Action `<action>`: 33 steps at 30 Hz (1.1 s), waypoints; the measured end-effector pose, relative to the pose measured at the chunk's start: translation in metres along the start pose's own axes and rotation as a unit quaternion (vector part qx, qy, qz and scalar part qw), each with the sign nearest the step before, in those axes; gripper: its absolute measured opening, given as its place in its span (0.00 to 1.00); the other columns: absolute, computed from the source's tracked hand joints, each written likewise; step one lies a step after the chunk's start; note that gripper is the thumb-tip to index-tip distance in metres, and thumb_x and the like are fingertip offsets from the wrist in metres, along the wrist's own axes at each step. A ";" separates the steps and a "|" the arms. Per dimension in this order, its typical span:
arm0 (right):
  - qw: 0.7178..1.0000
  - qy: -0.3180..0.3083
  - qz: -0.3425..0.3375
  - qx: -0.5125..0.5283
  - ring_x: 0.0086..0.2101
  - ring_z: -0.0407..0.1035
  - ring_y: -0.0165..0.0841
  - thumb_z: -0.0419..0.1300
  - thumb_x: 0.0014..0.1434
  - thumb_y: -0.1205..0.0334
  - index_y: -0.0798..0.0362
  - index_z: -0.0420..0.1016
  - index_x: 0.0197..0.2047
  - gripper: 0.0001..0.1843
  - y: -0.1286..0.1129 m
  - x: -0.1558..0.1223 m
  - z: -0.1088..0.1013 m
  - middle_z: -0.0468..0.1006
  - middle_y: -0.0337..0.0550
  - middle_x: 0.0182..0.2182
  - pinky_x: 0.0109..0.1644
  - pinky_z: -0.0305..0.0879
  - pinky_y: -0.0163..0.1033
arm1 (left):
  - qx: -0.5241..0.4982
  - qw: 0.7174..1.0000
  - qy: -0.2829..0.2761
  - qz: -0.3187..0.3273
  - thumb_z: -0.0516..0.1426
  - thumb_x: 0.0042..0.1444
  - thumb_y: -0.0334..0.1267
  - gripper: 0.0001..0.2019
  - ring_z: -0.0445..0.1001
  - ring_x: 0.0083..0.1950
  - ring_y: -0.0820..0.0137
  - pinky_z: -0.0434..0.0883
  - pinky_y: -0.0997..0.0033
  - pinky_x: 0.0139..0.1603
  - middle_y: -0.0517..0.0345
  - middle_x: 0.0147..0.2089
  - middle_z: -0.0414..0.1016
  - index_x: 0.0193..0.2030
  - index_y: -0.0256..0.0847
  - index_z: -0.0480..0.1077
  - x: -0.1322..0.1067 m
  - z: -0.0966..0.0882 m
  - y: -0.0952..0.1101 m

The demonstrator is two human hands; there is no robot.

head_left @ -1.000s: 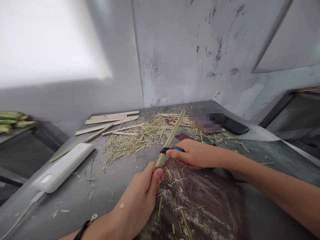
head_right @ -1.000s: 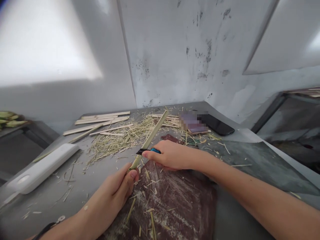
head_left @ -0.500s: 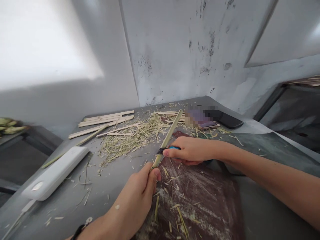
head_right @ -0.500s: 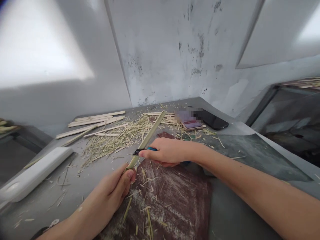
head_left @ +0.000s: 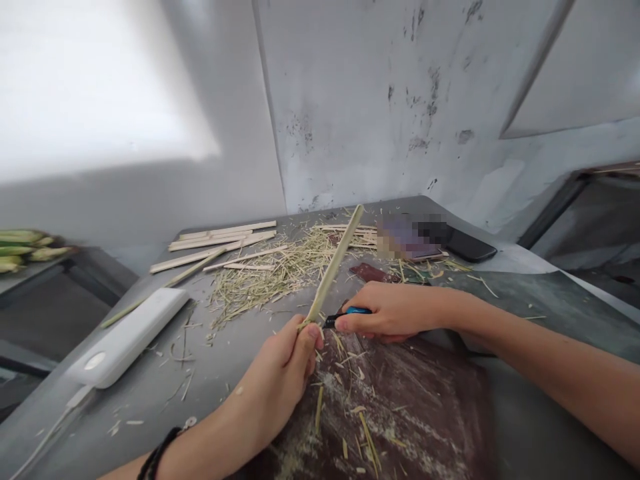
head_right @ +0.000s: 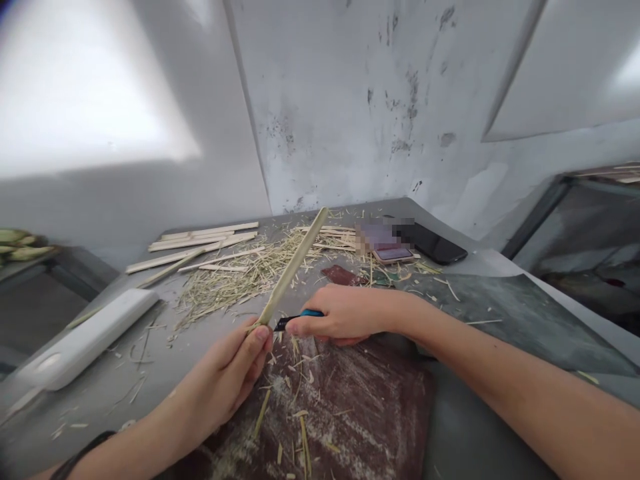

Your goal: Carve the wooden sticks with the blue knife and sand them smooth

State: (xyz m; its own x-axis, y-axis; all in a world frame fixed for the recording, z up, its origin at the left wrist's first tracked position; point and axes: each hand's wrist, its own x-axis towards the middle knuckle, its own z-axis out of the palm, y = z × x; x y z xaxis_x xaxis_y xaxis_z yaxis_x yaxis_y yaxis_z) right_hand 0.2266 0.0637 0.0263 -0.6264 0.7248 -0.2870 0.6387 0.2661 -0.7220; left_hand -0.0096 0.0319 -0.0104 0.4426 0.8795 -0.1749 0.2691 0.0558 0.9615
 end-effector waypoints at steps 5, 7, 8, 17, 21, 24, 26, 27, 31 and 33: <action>0.997 -0.011 0.017 0.070 0.14 0.53 0.25 0.52 0.68 0.37 0.48 0.59 0.28 0.26 0.009 -0.005 -0.001 0.59 0.28 0.13 0.19 0.50 0.33 | -0.066 0.995 -0.052 -0.058 0.48 0.67 0.61 0.20 0.44 0.16 0.79 0.46 0.80 0.13 0.73 0.22 0.50 0.38 0.45 0.61 0.000 -0.010 0.013; 0.997 0.003 0.025 0.074 0.13 0.52 0.24 0.52 0.68 0.37 0.48 0.59 0.29 0.26 0.015 -0.008 -0.003 0.59 0.27 0.12 0.20 0.50 0.33 | -0.119 0.987 -0.072 -0.086 0.48 0.66 0.63 0.22 0.39 0.17 0.80 0.42 0.83 0.12 0.74 0.22 0.47 0.39 0.45 0.62 -0.001 -0.014 0.017; 0.997 0.014 0.026 0.072 0.13 0.52 0.24 0.52 0.69 0.37 0.48 0.59 0.29 0.26 0.017 -0.009 -0.003 0.60 0.27 0.12 0.20 0.50 0.33 | -0.140 0.981 -0.082 -0.102 0.47 0.66 0.64 0.23 0.38 0.17 0.80 0.41 0.83 0.13 0.74 0.22 0.45 0.39 0.45 0.63 -0.002 -0.016 0.018; 0.977 0.211 -0.012 -0.002 0.20 0.59 0.28 0.46 0.72 0.37 0.49 0.67 0.38 0.24 0.009 -0.014 0.008 0.66 0.32 0.21 0.27 0.55 0.36 | -0.206 0.966 -0.111 -0.113 0.42 0.71 0.55 0.20 0.40 0.19 0.81 0.42 0.84 0.15 0.70 0.26 0.53 0.43 0.43 0.66 -0.005 -0.019 0.016; 0.965 0.258 -0.051 -0.025 0.25 0.64 0.31 0.42 0.74 0.39 0.48 0.69 0.44 0.25 -0.003 -0.013 0.020 0.70 0.34 0.24 0.31 0.57 0.37 | -0.192 0.971 -0.111 -0.094 0.44 0.71 0.55 0.18 0.42 0.19 0.81 0.43 0.84 0.15 0.70 0.26 0.56 0.42 0.44 0.64 -0.007 -0.016 0.015; 0.953 0.288 -0.070 -0.066 0.28 0.69 0.32 0.43 0.74 0.40 0.48 0.71 0.47 0.24 -0.005 -0.012 0.026 0.75 0.36 0.28 0.33 0.59 0.38 | -0.174 0.975 -0.103 -0.095 0.44 0.71 0.54 0.18 0.42 0.19 0.81 0.44 0.84 0.15 0.70 0.25 0.55 0.42 0.44 0.64 -0.009 -0.015 0.015; 0.945 0.304 -0.074 -0.098 0.31 0.73 0.33 0.45 0.73 0.40 0.47 0.72 0.48 0.23 -0.003 -0.011 0.029 0.79 0.38 0.32 0.34 0.61 0.38 | -0.169 0.975 -0.102 -0.100 0.44 0.71 0.54 0.17 0.43 0.19 0.81 0.44 0.84 0.15 0.71 0.26 0.55 0.42 0.44 0.63 -0.010 -0.015 0.015; 0.942 0.308 -0.075 -0.111 0.33 0.74 0.34 0.46 0.73 0.40 0.47 0.72 0.48 0.23 -0.002 -0.011 0.030 0.80 0.40 0.35 0.35 0.62 0.38 | -0.169 0.975 -0.104 -0.101 0.44 0.71 0.53 0.17 0.43 0.19 0.81 0.45 0.84 0.16 0.71 0.26 0.55 0.42 0.44 0.63 -0.010 -0.015 0.016; 0.932 0.313 -0.099 -0.153 0.35 0.75 0.35 0.50 0.72 0.40 0.47 0.72 0.51 0.21 0.000 -0.012 0.032 0.82 0.41 0.39 0.38 0.65 0.39 | -0.174 0.974 -0.114 -0.091 0.47 0.71 0.54 0.16 0.45 0.19 0.82 0.46 0.85 0.16 0.71 0.27 0.55 0.41 0.44 0.60 -0.010 -0.015 0.016; 0.924 0.316 -0.111 -0.186 0.35 0.75 0.35 0.51 0.72 0.42 0.48 0.72 0.50 0.20 0.000 -0.013 0.034 0.81 0.42 0.39 0.38 0.65 0.39 | -0.179 0.973 -0.121 -0.083 0.49 0.70 0.55 0.16 0.46 0.19 0.83 0.47 0.86 0.16 0.71 0.28 0.56 0.39 0.45 0.58 -0.011 -0.015 0.016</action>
State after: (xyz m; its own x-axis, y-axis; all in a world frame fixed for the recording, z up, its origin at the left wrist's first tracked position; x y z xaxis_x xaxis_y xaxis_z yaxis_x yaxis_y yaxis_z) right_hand 0.2196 0.0330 0.0084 -0.4497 0.8210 0.3517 0.7093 0.5676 -0.4181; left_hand -0.0231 0.0303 0.0098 0.6181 0.7104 -0.3366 0.0568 0.3867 0.9205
